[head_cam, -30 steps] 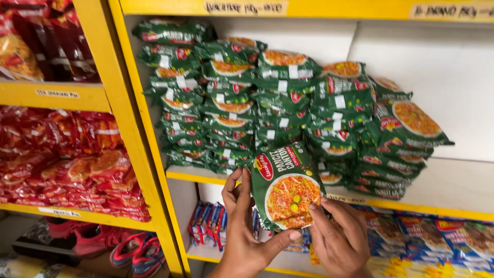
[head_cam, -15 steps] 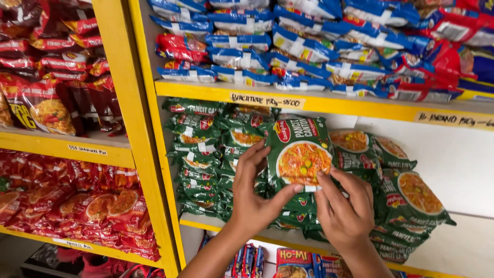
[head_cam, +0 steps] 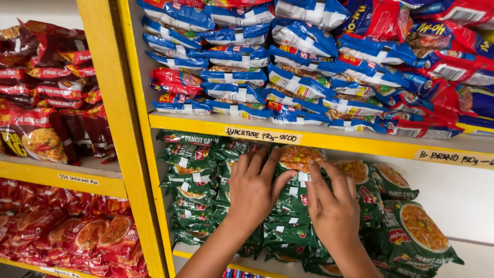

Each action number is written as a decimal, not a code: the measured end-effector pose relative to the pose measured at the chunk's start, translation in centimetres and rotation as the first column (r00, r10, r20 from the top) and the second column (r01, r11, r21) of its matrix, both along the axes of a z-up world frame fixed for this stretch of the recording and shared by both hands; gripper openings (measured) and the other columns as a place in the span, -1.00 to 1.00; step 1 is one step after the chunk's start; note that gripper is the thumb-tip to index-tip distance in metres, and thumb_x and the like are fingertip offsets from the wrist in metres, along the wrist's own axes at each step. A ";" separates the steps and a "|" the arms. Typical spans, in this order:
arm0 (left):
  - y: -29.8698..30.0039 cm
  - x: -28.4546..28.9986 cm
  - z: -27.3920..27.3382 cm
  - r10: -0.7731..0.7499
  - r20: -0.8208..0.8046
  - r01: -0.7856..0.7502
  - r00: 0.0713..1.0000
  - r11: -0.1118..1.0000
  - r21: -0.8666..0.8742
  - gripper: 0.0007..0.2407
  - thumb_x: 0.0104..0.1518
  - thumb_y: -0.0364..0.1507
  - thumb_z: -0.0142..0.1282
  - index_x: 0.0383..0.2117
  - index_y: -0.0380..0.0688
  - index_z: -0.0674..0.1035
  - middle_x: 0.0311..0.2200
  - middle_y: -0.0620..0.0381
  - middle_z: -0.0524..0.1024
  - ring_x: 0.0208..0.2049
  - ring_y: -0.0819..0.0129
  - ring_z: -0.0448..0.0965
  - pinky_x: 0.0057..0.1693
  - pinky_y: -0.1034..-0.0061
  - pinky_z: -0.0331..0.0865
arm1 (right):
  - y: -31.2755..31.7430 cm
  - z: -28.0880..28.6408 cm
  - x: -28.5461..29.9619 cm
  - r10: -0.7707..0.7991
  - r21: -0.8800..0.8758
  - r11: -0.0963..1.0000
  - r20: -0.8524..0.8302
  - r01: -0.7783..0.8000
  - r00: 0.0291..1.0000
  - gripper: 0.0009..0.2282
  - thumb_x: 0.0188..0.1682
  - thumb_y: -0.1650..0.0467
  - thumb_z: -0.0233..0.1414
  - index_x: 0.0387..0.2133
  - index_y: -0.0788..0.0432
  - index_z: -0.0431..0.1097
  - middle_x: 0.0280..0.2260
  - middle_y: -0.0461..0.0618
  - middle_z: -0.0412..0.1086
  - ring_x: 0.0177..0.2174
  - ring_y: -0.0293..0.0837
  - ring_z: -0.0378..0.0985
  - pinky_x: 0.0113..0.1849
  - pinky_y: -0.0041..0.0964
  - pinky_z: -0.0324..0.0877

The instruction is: Stocking shelves with instant noodle packs from a cardboard box on the floor.

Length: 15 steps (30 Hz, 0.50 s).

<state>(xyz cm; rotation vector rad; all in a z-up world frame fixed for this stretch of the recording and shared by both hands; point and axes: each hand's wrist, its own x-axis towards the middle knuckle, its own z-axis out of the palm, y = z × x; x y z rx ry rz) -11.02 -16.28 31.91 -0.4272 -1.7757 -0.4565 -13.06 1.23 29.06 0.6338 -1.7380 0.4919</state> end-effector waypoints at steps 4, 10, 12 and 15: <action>0.1 -1.7 -1.1 0.122 -0.078 -0.125 0.989 0.991 -0.041 -0.58 0.23 -0.20 0.19 0.09 -0.25 0.57 -0.02 -0.01 0.62 0.03 0.08 0.49 0.14 0.19 0.23 | -0.6 0.1 -0.1 -0.155 0.135 0.979 0.004 0.153 0.988 -0.59 0.01 0.35 0.05 0.16 0.16 0.36 0.16 0.17 0.30 0.16 0.24 0.25 0.15 0.13 0.15; 0.5 -3.0 -1.5 0.187 -0.085 -0.192 0.979 0.980 -0.054 -0.62 0.29 -0.26 0.12 0.11 -0.28 0.53 -0.02 0.01 0.62 0.14 0.10 0.45 0.28 -0.02 0.07 | -0.7 -0.4 -1.7 -0.168 0.153 0.975 0.039 0.160 0.985 -0.56 0.10 0.31 -0.05 0.26 0.12 0.27 0.25 0.12 0.23 0.26 0.21 0.16 0.26 0.23 -0.06; 0.6 -3.3 -1.3 0.196 -0.074 -0.200 0.978 0.978 -0.052 -0.63 0.29 -0.28 0.11 0.12 -0.28 0.53 0.00 0.00 0.62 0.15 0.10 0.45 0.28 -0.08 0.03 | -0.6 -0.2 -2.2 -0.144 0.145 0.980 0.043 0.137 0.989 -0.56 0.10 0.31 -0.05 0.27 0.12 0.26 0.25 0.12 0.22 0.27 0.19 0.15 0.26 0.23 -0.05; 0.8 -3.4 -1.5 0.218 -0.039 -0.219 0.975 0.975 -0.044 -0.63 0.29 -0.28 0.08 0.11 -0.27 0.52 0.01 0.01 0.61 0.17 0.08 0.44 0.30 -0.19 -0.06 | -0.5 0.0 -2.5 -0.133 0.158 0.980 0.078 0.120 0.988 -0.54 0.09 0.30 -0.05 0.27 0.12 0.24 0.25 0.12 0.22 0.26 0.17 0.15 0.25 0.23 -0.07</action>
